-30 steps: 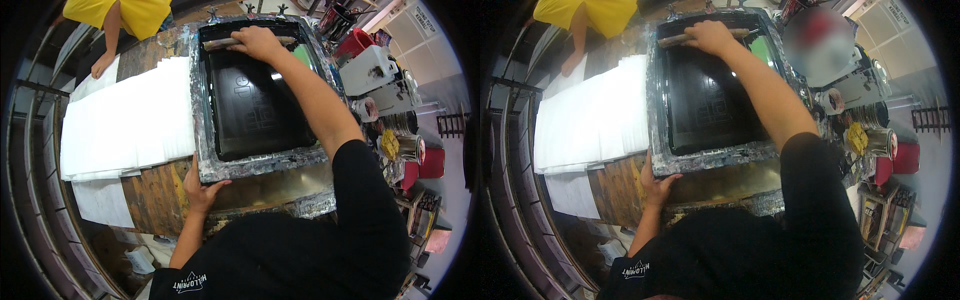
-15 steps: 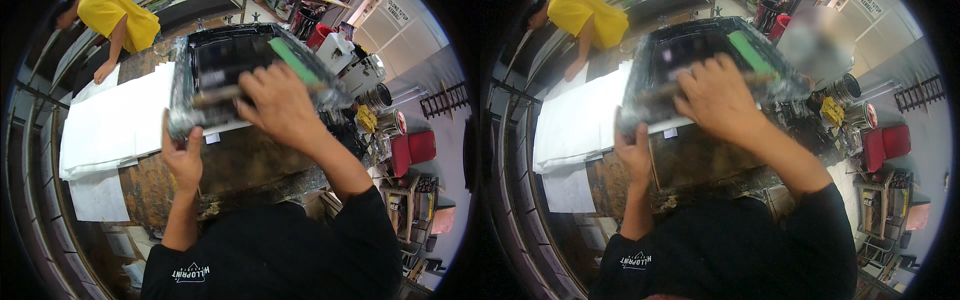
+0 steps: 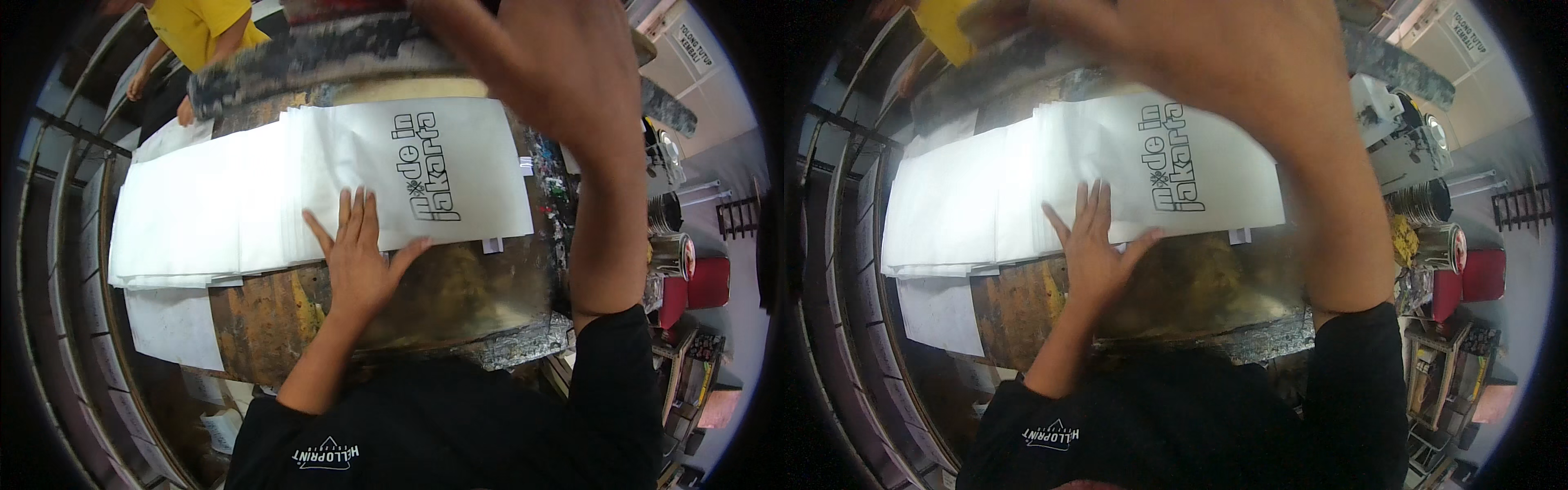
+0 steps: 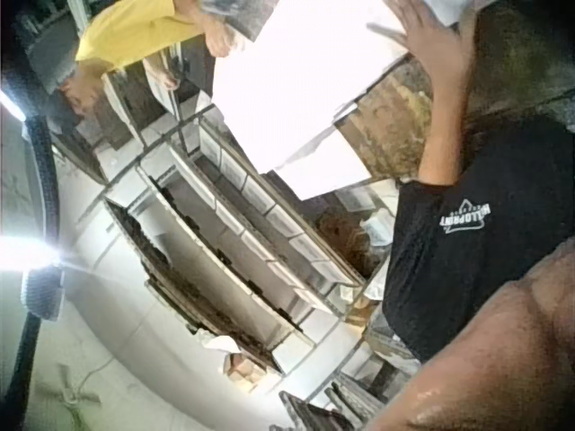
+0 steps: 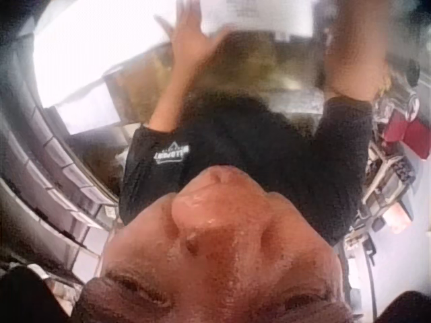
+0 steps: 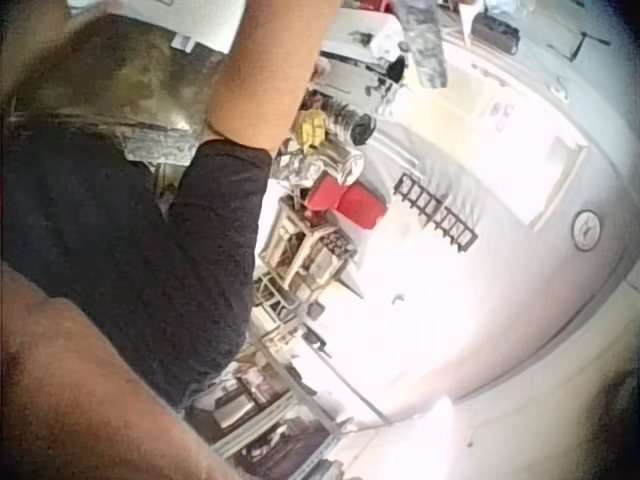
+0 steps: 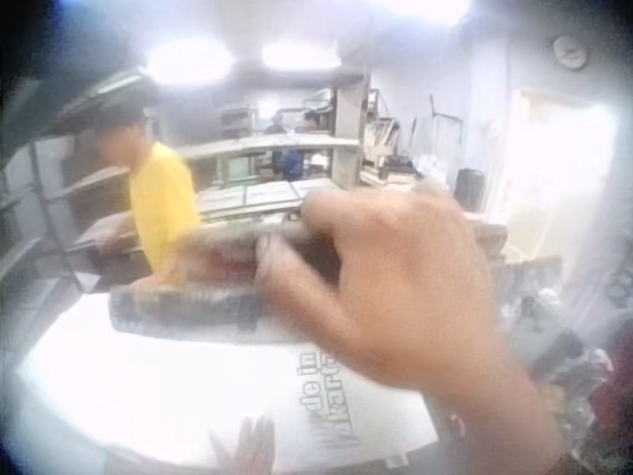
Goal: The person performs screen printing by placing sheets of paper onto a work surface, lowering a printing frame, and using a squeegee to spread ink across the screen. They repeat the process for multiple sheets, lifting the frame and moving each printed paper aside after applying the ink.
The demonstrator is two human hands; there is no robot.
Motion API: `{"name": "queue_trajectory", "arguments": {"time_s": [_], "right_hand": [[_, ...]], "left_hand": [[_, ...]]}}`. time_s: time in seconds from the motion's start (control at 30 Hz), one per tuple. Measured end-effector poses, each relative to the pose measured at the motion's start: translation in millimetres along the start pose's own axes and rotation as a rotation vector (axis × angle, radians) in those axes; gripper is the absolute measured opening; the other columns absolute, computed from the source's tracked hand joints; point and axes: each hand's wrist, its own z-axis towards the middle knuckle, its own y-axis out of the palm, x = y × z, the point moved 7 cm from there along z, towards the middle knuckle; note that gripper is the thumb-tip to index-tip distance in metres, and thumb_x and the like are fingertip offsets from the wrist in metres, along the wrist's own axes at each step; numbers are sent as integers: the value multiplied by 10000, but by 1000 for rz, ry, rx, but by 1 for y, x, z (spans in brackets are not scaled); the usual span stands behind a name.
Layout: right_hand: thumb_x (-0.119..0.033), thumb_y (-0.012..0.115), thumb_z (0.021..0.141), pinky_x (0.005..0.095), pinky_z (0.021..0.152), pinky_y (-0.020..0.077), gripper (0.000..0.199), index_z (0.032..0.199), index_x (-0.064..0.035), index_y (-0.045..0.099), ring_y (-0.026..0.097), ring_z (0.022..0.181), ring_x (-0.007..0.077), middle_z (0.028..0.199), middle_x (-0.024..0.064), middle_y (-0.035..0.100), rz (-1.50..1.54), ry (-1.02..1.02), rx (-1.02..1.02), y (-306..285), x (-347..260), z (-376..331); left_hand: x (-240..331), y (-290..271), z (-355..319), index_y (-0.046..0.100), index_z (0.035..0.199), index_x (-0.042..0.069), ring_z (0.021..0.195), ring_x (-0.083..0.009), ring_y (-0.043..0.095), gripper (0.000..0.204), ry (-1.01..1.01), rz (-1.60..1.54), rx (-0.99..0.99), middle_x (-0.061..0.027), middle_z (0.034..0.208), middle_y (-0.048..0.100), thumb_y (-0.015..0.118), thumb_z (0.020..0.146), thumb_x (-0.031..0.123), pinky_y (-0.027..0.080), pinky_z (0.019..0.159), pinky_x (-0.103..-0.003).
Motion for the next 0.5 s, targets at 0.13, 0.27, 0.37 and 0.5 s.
{"name": "queue_trajectory", "arguments": {"time_s": [0.13,0.27,0.37,0.5], "right_hand": [[-398,546,1021,314,463,370,454,673,-108,588,402,476,115,554,-7,515,67,12,-12,1,2,10],[-428,549,1010,403,742,451,445,746,-80,630,536,614,187,651,53,600,21,-12,17,-8,-3,-8],[-443,549,1013,427,834,455,445,795,-69,650,587,668,218,701,76,639,0,61,-156,1,-2,-20],[-435,554,1027,427,826,443,440,795,-76,661,557,640,204,685,73,632,35,18,-46,-11,-9,-17]], "left_hand": [[-24,-39,19,634,1402,-129,1499,-442,505,735,-26,-118,300,-292,1441,663,797,974,446,2,1312,-682],[-106,-80,-13,682,1392,-40,1488,-381,543,544,-174,19,336,-211,1426,704,829,967,264,10,1325,-665],[-177,-119,-23,596,1536,39,1579,-403,408,621,-521,268,224,-222,1575,585,771,1015,329,19,1314,-678],[-116,-94,-4,533,1612,154,1579,-384,378,588,-358,-148,400,-205,1700,430,675,1064,314,221,1323,-533]]}}
